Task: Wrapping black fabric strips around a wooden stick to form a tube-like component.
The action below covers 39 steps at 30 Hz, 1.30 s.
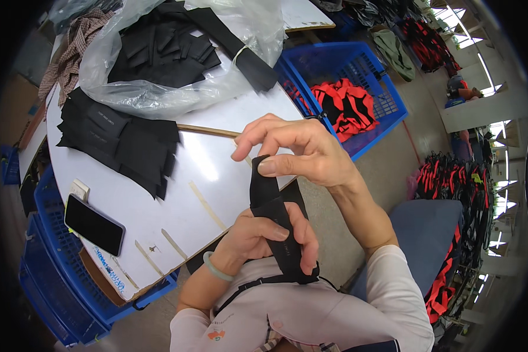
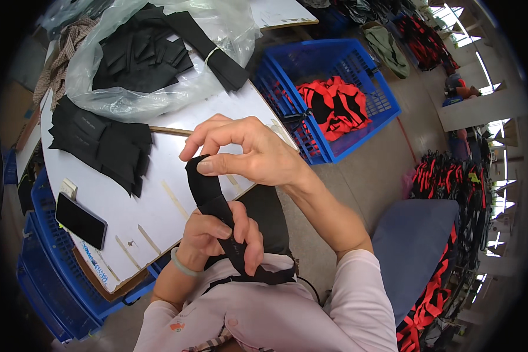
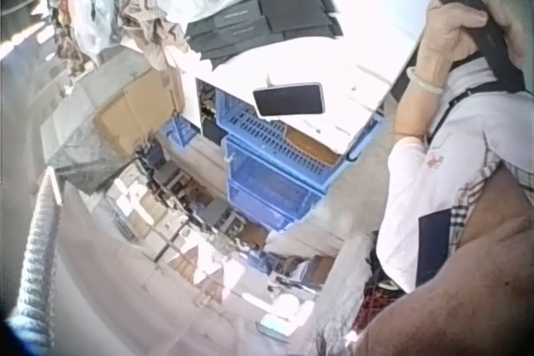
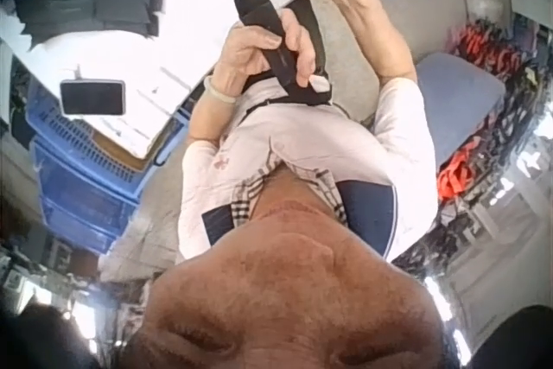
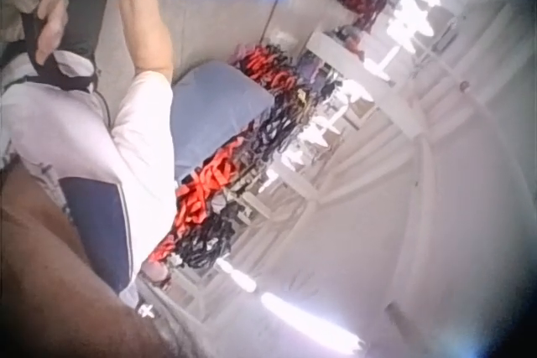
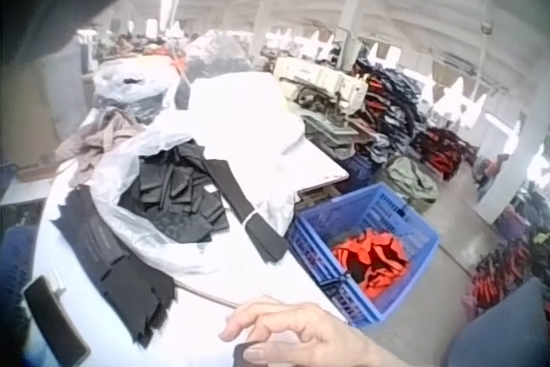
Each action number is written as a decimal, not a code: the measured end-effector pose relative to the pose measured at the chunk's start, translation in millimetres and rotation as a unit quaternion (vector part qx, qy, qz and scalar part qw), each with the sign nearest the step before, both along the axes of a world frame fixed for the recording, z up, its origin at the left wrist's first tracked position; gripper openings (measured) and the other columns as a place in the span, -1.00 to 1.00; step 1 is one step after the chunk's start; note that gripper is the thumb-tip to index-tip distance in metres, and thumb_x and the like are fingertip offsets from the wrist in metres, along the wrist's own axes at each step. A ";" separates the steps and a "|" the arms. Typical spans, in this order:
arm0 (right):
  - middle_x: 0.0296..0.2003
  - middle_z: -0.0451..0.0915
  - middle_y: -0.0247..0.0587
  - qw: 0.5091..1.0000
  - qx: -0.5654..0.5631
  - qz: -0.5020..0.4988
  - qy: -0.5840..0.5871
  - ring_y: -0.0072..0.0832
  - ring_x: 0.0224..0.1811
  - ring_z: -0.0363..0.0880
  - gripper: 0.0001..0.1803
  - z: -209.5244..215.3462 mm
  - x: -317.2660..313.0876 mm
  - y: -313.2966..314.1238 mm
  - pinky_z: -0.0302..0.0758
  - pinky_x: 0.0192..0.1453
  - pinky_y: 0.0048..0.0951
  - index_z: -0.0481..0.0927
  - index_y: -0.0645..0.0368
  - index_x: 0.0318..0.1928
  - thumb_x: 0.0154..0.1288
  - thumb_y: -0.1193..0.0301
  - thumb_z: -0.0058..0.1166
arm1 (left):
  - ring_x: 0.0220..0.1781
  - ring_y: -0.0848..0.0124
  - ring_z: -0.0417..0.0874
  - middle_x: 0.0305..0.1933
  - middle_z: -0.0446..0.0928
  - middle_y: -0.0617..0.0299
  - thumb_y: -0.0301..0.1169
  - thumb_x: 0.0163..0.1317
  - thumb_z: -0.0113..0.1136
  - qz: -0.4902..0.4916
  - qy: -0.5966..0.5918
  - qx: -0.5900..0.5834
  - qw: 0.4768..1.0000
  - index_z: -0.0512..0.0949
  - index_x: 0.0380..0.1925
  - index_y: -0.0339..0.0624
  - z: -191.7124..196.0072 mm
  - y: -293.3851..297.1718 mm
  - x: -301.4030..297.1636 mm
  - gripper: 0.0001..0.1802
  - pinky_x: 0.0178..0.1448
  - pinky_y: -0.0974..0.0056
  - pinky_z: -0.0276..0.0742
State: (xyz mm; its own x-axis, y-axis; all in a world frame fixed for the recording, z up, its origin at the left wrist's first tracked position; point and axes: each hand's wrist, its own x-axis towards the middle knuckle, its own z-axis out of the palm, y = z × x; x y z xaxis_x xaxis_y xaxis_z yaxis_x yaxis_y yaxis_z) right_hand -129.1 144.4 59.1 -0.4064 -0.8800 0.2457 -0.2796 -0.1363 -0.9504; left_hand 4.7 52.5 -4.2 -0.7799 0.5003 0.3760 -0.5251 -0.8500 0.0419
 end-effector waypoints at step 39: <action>-0.56 0.53 -0.44 0.936 0.171 -0.239 -0.193 -0.76 -0.51 0.39 -0.75 -20.8 1.5 7.3 0.33 -0.39 -0.65 0.62 0.29 -0.46 0.19 0.33 0.18 | -0.49 0.30 0.61 -0.43 0.54 0.00 -0.28 0.32 -0.05 0.070 -0.133 -0.251 0.956 0.48 -0.19 -0.43 -10.5 1.8 -33.3 -0.65 -0.36 0.31 0.54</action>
